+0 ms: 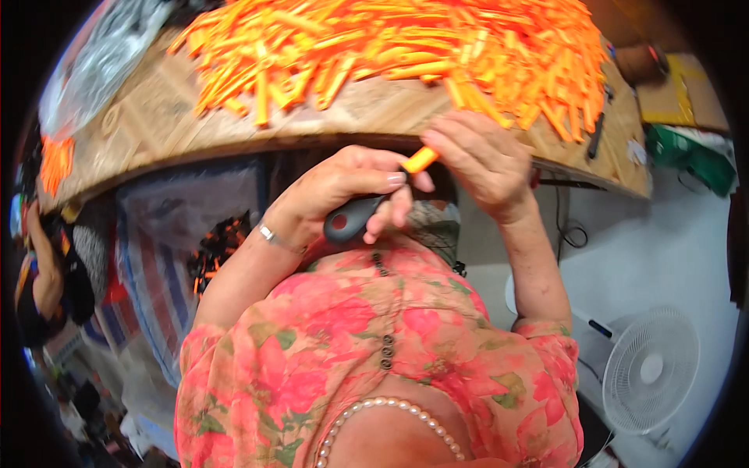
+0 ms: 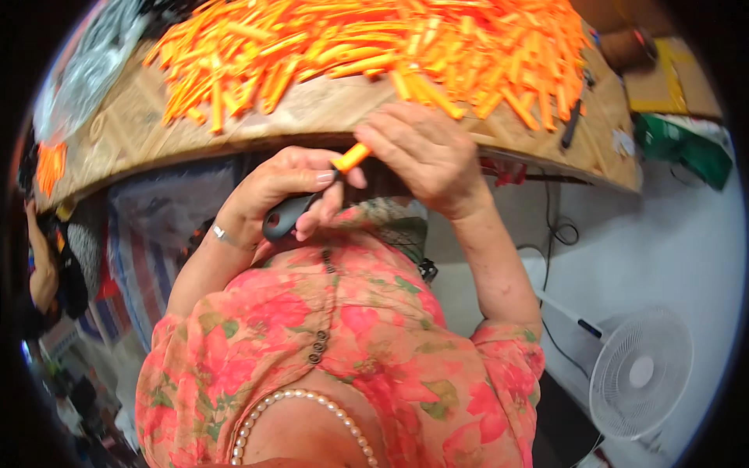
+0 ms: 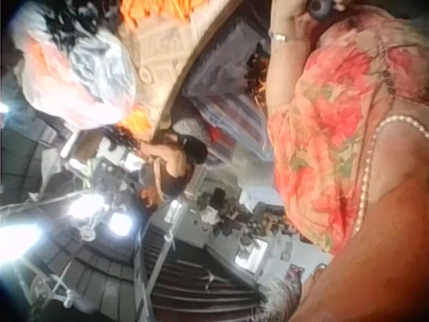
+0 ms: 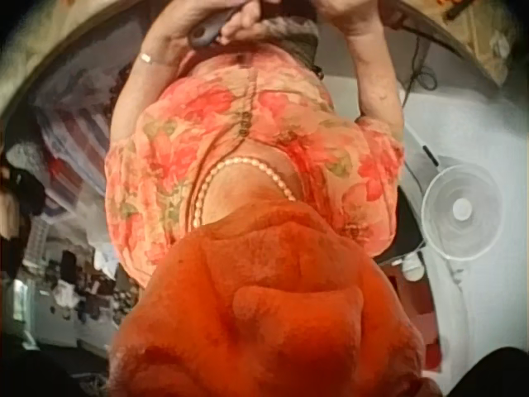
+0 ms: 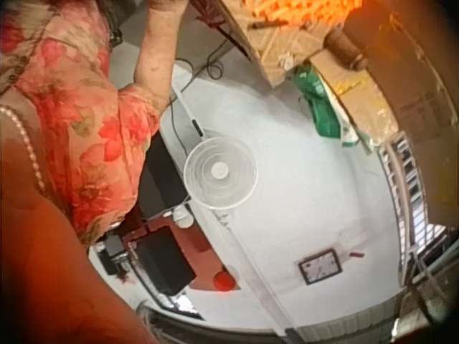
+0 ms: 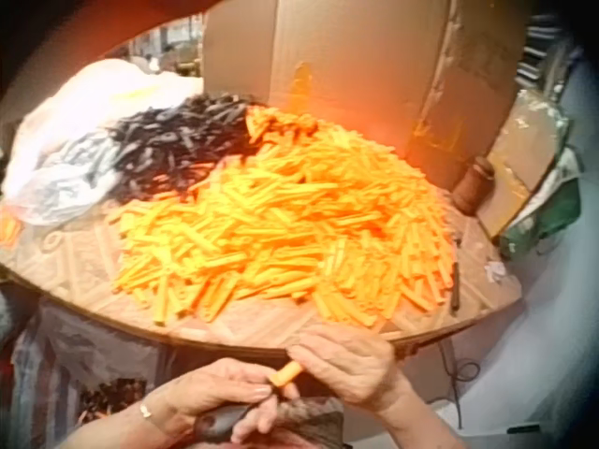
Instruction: The person assembles orange plastic components by inserting them into a black plastic jig and striking them with a hammer to secure the fit. The person repeatedly picks up orange pieces, aligns them in the jig, and uses a hammer to drive them into place, then discards the finished units.
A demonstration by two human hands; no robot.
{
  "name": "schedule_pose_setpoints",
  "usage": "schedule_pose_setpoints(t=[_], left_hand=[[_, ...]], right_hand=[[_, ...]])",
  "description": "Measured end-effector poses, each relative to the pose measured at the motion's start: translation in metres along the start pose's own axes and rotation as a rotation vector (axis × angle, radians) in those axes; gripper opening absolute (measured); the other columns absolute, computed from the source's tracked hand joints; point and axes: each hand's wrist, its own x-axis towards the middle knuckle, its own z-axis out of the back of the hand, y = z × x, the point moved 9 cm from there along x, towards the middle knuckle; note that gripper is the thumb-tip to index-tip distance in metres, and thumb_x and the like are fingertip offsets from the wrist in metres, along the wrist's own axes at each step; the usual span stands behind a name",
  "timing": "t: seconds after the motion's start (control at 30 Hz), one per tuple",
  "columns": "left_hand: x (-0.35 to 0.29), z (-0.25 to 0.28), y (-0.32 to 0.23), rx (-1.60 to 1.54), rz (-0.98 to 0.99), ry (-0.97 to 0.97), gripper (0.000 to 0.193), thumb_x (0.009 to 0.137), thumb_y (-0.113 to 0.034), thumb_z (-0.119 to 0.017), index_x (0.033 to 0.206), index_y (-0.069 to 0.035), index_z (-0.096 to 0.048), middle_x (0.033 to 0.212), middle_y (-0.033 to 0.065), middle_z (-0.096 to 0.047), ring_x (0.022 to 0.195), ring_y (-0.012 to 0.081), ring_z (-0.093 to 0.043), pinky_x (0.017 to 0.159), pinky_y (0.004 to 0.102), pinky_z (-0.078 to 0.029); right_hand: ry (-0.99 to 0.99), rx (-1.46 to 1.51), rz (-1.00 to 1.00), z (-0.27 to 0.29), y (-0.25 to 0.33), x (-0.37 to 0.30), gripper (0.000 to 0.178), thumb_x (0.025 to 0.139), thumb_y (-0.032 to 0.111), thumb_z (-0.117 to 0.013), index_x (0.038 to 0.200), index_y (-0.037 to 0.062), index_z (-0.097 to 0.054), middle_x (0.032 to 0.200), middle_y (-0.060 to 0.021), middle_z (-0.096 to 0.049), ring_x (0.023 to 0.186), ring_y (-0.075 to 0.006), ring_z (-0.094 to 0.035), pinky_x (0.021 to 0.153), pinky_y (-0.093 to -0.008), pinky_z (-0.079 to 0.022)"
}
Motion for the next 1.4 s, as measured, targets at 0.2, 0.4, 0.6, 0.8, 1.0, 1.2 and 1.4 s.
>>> schedule_pose_setpoints(t=[0.2, 0.4, 0.6, 0.8, 1.0, 1.2, 1.4], left_hand=[[0.004, 0.020, 0.001, 0.057, -0.077, -0.289, 0.021, 0.098, -0.011, -0.045, 0.109, 0.004, -0.055, 0.078, 0.0124, -0.066, 0.054, 0.0094, -0.059, 0.048, 0.0223, -0.050], [0.010, 0.020, 0.000, 0.119, -0.091, -0.378, 0.021, 0.097, -0.013, -0.049, 0.109, 0.003, -0.057, 0.080, 0.0099, -0.066, 0.054, 0.0084, -0.057, 0.049, 0.0212, -0.048], [0.010, 0.017, 0.001, 0.120, -0.119, -0.456, 0.021, 0.097, -0.012, -0.048, 0.106, 0.002, -0.059, 0.082, 0.0102, -0.068, 0.055, 0.0079, -0.058, 0.048, 0.0206, -0.049], [0.008, 0.024, 0.003, 0.101, -0.143, -0.533, 0.022, 0.096, -0.013, -0.049, 0.105, 0.005, -0.059, 0.080, 0.0107, -0.069, 0.054, 0.0082, -0.059, 0.048, 0.0223, -0.050], [0.012, 0.022, 0.003, 0.041, -0.159, -0.531, 0.022, 0.096, -0.013, -0.050, 0.104, 0.005, -0.059, 0.080, 0.0113, -0.069, 0.054, 0.0088, -0.059, 0.048, 0.0242, -0.052], [0.012, 0.024, 0.002, 0.058, -0.189, -0.534, 0.022, 0.096, -0.013, -0.051, 0.104, 0.005, -0.059, 0.079, 0.0115, -0.069, 0.054, 0.0092, -0.059, 0.048, 0.0243, -0.052], [0.012, 0.024, 0.003, 0.073, -0.183, -0.546, 0.021, 0.096, -0.013, -0.050, 0.103, 0.004, -0.060, 0.079, 0.0113, -0.069, 0.054, 0.0091, -0.060, 0.048, 0.0240, -0.052]], right_hand=[[-0.250, -0.362, -0.381, 0.062, -0.069, -0.035, 0.030, 0.081, 0.007, -0.065, 0.111, 0.0096, -0.065, 0.109, -0.0086, -0.065, 0.099, -0.0262, -0.062, 0.089, -0.0405, -0.048], [-0.037, -0.576, -1.076, 0.122, -0.236, -0.181, 0.051, 0.083, 0.036, -0.068, 0.123, 0.0045, -0.059, 0.101, -0.0175, -0.067, 0.097, -0.0313, -0.063, 0.086, -0.0390, -0.049], [0.054, -0.296, -1.249, 0.121, -0.287, -0.235, 0.050, 0.087, 0.027, -0.063, 0.131, 0.0049, -0.053, 0.090, -0.0117, -0.069, 0.080, -0.0186, -0.065, 0.073, -0.0288, -0.049], [-0.424, 0.643, -1.208, 0.070, -0.130, -0.134, 0.042, 0.097, 0.010, -0.045, 0.139, 0.0053, -0.045, 0.079, 0.0005, -0.050, 0.061, -0.0050, -0.044, 0.056, -0.0201, -0.041], [0.040, 0.351, -0.867, 0.024, -0.015, -0.093, 0.043, 0.086, -0.001, -0.060, 0.128, 0.0087, -0.059, 0.102, -0.0122, -0.066, 0.088, -0.0191, -0.063, 0.080, -0.0293, -0.049], [0.129, 0.124, -0.702, 0.022, -0.009, -0.071, 0.045, 0.084, -0.003, -0.062, 0.127, 0.0109, -0.060, 0.085, -0.0102, -0.060, 0.070, -0.0184, -0.059, 0.065, -0.0289, -0.049], [-0.100, 0.169, -0.658, 0.044, -0.007, -0.058, 0.047, 0.083, 0.001, -0.065, 0.127, 0.0171, -0.061, 0.082, -0.0055, -0.059, 0.066, -0.0221, -0.058, 0.061, -0.0317, -0.049]])
